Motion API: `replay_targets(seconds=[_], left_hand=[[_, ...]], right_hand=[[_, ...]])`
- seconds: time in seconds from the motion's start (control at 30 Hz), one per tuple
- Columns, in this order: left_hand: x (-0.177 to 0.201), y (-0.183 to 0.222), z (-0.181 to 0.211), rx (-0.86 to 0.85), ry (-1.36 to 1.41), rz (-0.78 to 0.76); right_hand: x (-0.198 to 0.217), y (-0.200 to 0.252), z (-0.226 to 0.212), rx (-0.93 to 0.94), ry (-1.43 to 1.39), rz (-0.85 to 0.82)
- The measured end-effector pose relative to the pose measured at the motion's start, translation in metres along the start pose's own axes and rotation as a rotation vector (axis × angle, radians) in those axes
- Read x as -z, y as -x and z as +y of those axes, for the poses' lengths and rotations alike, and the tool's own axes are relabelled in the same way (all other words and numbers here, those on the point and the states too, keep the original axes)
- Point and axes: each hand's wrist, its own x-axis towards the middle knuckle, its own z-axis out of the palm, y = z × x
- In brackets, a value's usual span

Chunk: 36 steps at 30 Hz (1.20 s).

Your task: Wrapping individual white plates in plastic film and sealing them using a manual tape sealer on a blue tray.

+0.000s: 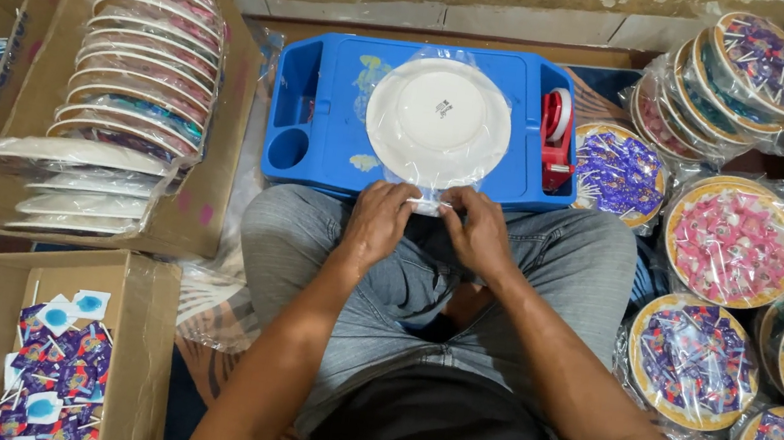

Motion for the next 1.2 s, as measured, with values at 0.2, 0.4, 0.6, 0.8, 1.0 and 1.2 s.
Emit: replay_targets(seconds=[0.2, 0.4, 0.6, 0.8, 1.0, 1.2], left_hand=[[0.006, 0.0, -0.001, -0.107, -0.135, -0.022], [0.008, -0.008, -0.008, -0.193, -0.168, -0.005], [0.005, -0.007, -0.011, -0.157, -0.053, 0.012], [0.003, -0.008, -0.015, -0.076, 0.008, 0.022], [-0.007, -0.012, -0.02, -0.049, -0.023, 0.052], [0.005, -0.016, -0.005, -0.137, -0.118, 0.069]], right_hand=[[0.004, -0.005, -0.011, -0.047, -0.046, -0.019], [0.005, -0.005, -0.005, 0.01, -0.014, -0.051], [0.01, -0.004, -0.01, 0.069, 0.031, -0.042], [0.009, -0.006, -0.007, 0.043, 0.009, -0.032], [0.004, -0.013, -0.006, -0.092, 0.036, -0.042], [-0.001, -0.015, -0.005, -0.031, 0.142, -0.05]])
